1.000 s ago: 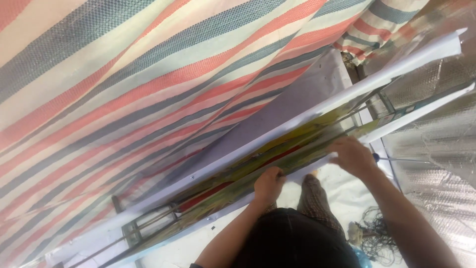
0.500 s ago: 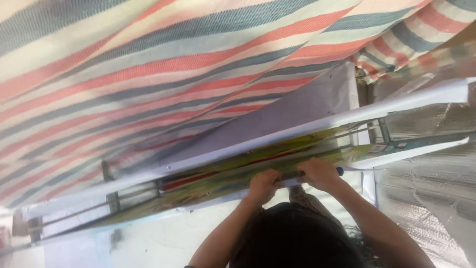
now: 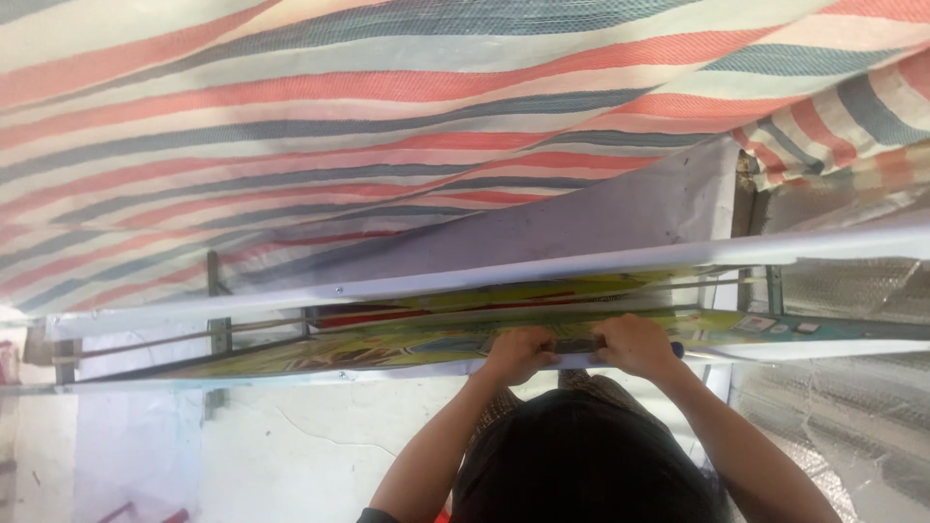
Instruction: Assembling a printed sign into a frame using a screwdriver
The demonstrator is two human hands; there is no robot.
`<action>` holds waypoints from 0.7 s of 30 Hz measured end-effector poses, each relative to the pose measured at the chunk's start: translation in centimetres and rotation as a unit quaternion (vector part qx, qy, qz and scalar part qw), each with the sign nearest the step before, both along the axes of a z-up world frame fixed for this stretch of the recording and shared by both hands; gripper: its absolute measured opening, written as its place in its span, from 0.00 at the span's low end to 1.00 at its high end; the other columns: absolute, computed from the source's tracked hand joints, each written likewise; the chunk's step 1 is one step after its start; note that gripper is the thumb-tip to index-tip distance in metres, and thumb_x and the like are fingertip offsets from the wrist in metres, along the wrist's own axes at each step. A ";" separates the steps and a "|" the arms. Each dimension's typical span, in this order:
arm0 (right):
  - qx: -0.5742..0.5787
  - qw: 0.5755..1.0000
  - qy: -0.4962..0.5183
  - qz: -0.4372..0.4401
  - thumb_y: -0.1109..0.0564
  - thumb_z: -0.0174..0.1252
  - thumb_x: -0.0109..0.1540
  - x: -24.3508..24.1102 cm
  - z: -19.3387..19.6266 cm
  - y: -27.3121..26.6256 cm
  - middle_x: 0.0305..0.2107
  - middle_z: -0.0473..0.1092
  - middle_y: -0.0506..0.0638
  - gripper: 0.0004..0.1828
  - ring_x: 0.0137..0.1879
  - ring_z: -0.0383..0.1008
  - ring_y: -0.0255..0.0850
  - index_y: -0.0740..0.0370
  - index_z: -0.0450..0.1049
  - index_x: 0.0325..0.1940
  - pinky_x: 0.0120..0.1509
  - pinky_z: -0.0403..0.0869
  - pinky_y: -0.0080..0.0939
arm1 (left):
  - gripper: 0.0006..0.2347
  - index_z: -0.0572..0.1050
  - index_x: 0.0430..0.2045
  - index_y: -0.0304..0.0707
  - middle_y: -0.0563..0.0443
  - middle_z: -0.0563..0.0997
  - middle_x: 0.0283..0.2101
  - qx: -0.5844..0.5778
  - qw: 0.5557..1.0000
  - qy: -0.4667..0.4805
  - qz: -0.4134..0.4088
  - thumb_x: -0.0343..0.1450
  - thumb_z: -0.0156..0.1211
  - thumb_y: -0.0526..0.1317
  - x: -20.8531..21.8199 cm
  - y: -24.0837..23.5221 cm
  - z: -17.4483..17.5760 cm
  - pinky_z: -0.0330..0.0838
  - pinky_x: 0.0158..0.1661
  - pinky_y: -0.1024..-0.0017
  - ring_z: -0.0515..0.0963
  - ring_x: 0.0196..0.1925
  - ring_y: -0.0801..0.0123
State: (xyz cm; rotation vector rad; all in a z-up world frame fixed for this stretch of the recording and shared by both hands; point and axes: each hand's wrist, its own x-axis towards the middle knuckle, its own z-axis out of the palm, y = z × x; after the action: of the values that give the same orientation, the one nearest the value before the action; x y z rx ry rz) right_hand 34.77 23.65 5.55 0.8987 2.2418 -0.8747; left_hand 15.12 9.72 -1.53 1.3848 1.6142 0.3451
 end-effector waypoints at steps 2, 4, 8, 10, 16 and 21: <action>-0.043 0.997 -0.032 -0.054 0.47 0.61 0.61 -0.4 1.2 0.5 0.37 0.82 0.51 0.13 0.49 0.83 0.51 0.48 0.83 0.47 0.52 0.81 0.53 | 0.09 0.76 0.29 0.48 0.48 0.79 0.32 -0.010 0.999 -0.033 0.008 0.69 0.60 0.50 0.1 0.3 -0.5 0.74 0.38 0.53 0.82 0.41 0.47; -0.039 0.998 -0.040 -0.033 0.46 0.61 0.61 -0.1 -0.2 0.8 0.38 0.82 0.50 0.13 0.51 0.83 0.51 0.45 0.83 0.48 0.54 0.81 0.53 | 0.10 0.76 0.31 0.50 0.48 0.80 0.35 -0.031 0.999 -0.037 0.001 0.70 0.59 0.53 0.1 0.5 -1.0 0.75 0.42 0.53 0.82 0.44 0.46; -0.041 0.997 -0.061 -0.020 0.41 0.65 0.58 -1.0 0.7 1.3 0.39 0.83 0.47 0.15 0.52 0.83 0.49 0.38 0.83 0.48 0.56 0.81 0.52 | 0.12 0.77 0.36 0.49 0.44 0.83 0.38 -0.085 0.994 -0.053 -0.036 0.70 0.58 0.53 0.0 1.1 -1.2 0.75 0.47 0.50 0.83 0.48 0.43; -0.036 0.997 -0.067 -0.006 0.41 0.65 0.59 -0.8 0.2 1.2 0.42 0.82 0.47 0.17 0.54 0.82 0.49 0.38 0.82 0.51 0.58 0.80 0.53 | 0.11 0.78 0.35 0.52 0.47 0.83 0.38 -0.099 0.993 -0.057 -0.027 0.69 0.60 0.54 0.2 1.3 -2.2 0.76 0.47 0.52 0.83 0.48 0.46; 0.125 0.987 -0.002 0.098 0.46 0.57 0.63 1.7 -2.8 -2.8 0.50 0.72 0.51 0.18 0.60 0.74 0.52 0.49 0.73 0.57 0.57 0.79 0.49 | 0.09 0.79 0.34 0.52 0.51 0.84 0.37 -0.122 0.987 -0.106 0.002 0.68 0.66 0.52 0.5 1.6 -4.0 0.75 0.46 0.58 0.84 0.46 0.53; 0.286 0.931 0.174 0.145 0.41 0.56 0.61 3.3 -9.0 -6.4 0.32 0.69 0.44 0.12 0.47 0.72 0.44 0.47 0.75 0.36 0.45 0.74 0.41 | 0.08 0.80 0.30 0.51 0.55 0.83 0.33 -0.126 0.981 -0.145 0.015 0.67 0.69 0.50 0.6 1.4 -5.4 0.75 0.44 0.62 0.84 0.43 0.60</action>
State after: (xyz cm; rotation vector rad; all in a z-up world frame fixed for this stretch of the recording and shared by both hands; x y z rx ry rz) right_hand 38.07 17.27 -3.46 0.6470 2.9224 -0.2454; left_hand 15.72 11.12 -6.89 1.0650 1.3855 0.3319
